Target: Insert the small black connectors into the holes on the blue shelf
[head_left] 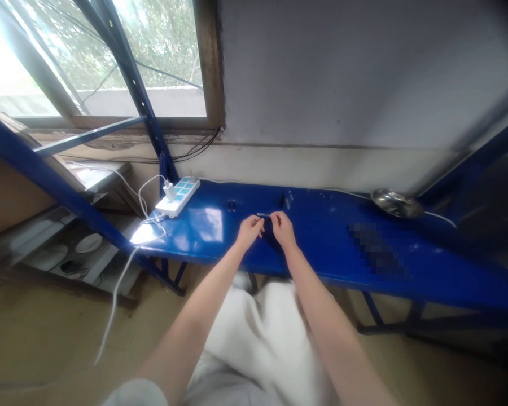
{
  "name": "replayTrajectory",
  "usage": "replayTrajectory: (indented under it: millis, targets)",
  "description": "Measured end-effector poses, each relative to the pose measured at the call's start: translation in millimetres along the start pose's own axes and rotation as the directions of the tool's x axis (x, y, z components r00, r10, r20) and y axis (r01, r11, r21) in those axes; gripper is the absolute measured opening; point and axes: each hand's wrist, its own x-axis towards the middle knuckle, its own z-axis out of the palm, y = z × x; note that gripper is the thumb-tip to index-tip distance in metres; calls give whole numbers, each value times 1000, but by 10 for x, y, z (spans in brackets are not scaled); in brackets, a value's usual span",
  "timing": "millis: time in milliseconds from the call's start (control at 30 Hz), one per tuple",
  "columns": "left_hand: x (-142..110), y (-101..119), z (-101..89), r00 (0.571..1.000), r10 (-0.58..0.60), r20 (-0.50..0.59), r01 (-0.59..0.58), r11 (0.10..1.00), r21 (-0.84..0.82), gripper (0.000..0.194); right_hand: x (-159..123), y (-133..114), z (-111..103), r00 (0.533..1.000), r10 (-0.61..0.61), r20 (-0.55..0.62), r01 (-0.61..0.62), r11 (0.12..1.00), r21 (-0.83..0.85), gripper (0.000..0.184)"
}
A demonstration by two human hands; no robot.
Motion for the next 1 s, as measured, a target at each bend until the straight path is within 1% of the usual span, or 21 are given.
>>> replayTrajectory:
  millis: [67, 167, 300, 400, 467, 533, 600, 733, 867, 1000]
  targets:
    - [8, -4, -2, 1000, 3, -29, -4, 1000, -12, 25, 7, 35, 33, 995, -85, 55, 86, 996, -17, 26]
    - [28, -14, -2, 997, 5, -76, -9, 999, -51, 24, 16, 87, 80, 985, -126, 119, 132, 990, -43, 21]
    - [46, -43, 10, 994, 2, -105, -10, 997, -77, 20, 21, 106, 121, 971, -125, 203, 150, 982, -114, 18]
    - [45, -68, 14, 993, 6, -116, -11, 999, -39, 18, 16, 70, 126, 952, -89, 293, 149, 971, -188, 22]
    - [39, -78, 10, 993, 13, -115, -13, 1000, -3, 17, 11, 43, 122, 940, -71, 333, 148, 966, -210, 24]
    - [30, -78, 2, 994, 20, -108, -17, 999, 27, 17, 7, 33, 118, 937, -76, 342, 153, 967, -203, 25]
    - [24, -72, -4, 994, 27, -102, -22, 999, 46, 17, 7, 41, 115, 940, -102, 327, 165, 971, -171, 25]
    - [22, -59, -1, 995, 18, -100, -13, 999, 51, 14, 18, 75, 102, 943, -161, 290, 184, 981, -54, 23]
    - [23, -48, 11, 994, -4, -108, 8, 999, 31, 12, 27, 72, 86, 955, -102, 277, 101, 995, 20, 23]
    - [12, -26, 4, 994, 1, -109, 0, 1000, 16, 12, 28, 43, 75, 954, -52, 294, 39, 998, 51, 22]
